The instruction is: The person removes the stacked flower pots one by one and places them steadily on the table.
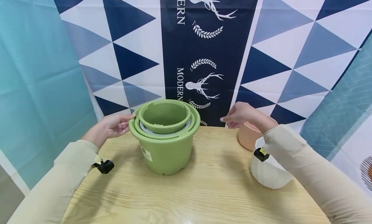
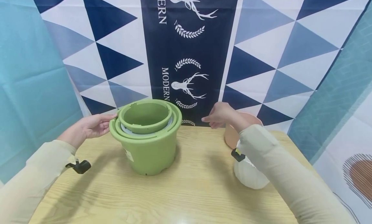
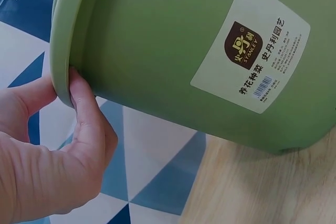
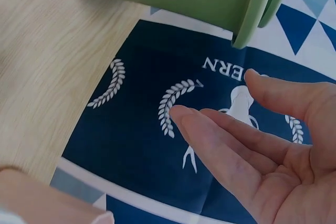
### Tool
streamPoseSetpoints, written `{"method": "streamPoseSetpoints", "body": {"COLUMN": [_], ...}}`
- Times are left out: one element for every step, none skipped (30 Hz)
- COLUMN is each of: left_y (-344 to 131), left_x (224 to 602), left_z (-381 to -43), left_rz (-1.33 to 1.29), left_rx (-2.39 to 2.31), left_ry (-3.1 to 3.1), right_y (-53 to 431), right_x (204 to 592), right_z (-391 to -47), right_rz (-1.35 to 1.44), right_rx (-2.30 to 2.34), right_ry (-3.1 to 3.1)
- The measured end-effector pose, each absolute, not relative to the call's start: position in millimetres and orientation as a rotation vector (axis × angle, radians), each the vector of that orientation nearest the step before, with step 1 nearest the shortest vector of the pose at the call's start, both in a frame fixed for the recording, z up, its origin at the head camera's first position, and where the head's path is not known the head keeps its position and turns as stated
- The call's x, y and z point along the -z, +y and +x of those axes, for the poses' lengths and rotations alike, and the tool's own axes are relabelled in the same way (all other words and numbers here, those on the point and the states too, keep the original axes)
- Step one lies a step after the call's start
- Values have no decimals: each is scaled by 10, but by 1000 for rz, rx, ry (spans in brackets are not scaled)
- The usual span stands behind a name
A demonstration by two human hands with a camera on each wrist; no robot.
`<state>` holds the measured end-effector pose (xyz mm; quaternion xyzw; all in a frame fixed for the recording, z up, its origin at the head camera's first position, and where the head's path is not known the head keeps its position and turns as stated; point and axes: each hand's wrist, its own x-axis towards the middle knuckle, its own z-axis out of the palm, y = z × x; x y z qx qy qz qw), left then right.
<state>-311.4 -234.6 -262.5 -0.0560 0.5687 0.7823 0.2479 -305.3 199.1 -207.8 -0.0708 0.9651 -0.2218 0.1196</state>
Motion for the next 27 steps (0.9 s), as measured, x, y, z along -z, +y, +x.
{"method": "streamPoseSetpoints", "body": {"left_y": [-2345, -2341, -2338, -2339, -2337, -2335, -2337, -2339, -2343, -2346, -2347, -2348, -2349, -2348, -2347, -2346, -2342, -2340, -2340, -2337, -2333, -2331, -2328, -2329, -2326, -2325, -2326], "left_x": [2628, 2632, 2636, 2643, 2647, 2649, 2652, 2652, 2651, 2647, 2643, 2637, 2631, 2624, 2618, 2612, 2607, 2603, 2602, 2602, 2601, 2600, 2599, 2600, 2597, 2595, 2594], "left_z": [-3115, -3112, -3107, -3108, -3106, -3104, -3106, -3108, -3113, -3117, -3121, -3124, -3129, -3131, -3133, -3132, -3130, -3129, -3129, -3127, -3125, -3124, -3125, -3128, -3127, -3127, -3127], "left_rz": [-159, -164, -170, -179, -188, -197, -202, -206, -210, -217, -220, -222, -223, -224, -225, -224, -221, -216, -210, -200, -195, -192, -188, -181, -180, -179, -184], "left_rx": [-2132, -2131, -2130, -2129, -2128, -2125, -2122, -2118, -2117, -2116, -2115, -2114, -2115, -2118, -2122, -2122, -2123, -2124, -2127, -2127, -2126, -2124, -2122, -2119, -2119, -2119, -2120], "left_ry": [1551, 1548, 1550, 1551, 1554, 1560, 1566, 1573, 1577, 1581, 1584, 1586, 1587, 1587, 1589, 1595, 1598, 1601, 1600, 1596, 1594, 1593, 1590, 1591, 1594, 1598, 1602], "right_y": [1969, 1953, 1937, 1918, 1899, 1879, 1860, 1839, 1816, 1793, 1769, 1747, 1725, 1703, 1680, 1655, 1631, 1613, 1593, 1572, 1550, 1531, 1513, 1493, 1469, 1445, 1421], "right_x": [2083, 2091, 2100, 2108, 2116, 2123, 2129, 2133, 2132, 2128, 2120, 2108, 2097, 2084, 2071, 2057, 2044, 2035, 2029, 2020, 2010, 2002, 1992, 1981, 1967, 1954, 1943], "right_z": [-3056, -3064, -3073, -3080, -3087, -3095, -3103, -3112, -3120, -3124, -3129, -3133, -3137, -3143, -3146, -3145, -3144, -3144, -3142, -3135, -3127, -3121, -3116, -3114, -3112, -3111, -3115], "right_rz": [-205, -209, -212, -216, -217, -221, -226, -230, -234, -236, -237, -247, -248, -257, -267, -277, -294, -310, -316, -330, -335, -344, -348, -349, -355, -363, -371], "right_rx": [665, 673, 680, 683, 695, 703, 703, 706, 708, 720, 737, 748, 762, 774, 784, 803, 801, 794, 789, 775, 770, 765, 751, 759, 770, 776, 784], "right_ry": [2814, 2812, 2813, 2815, 2814, 2815, 2820, 2821, 2823, 2820, 2816, 2817, 2819, 2821, 2826, 2826, 2834, 2842, 2849, 2858, 2861, 2864, 2873, 2875, 2879, 2887, 2894]}}
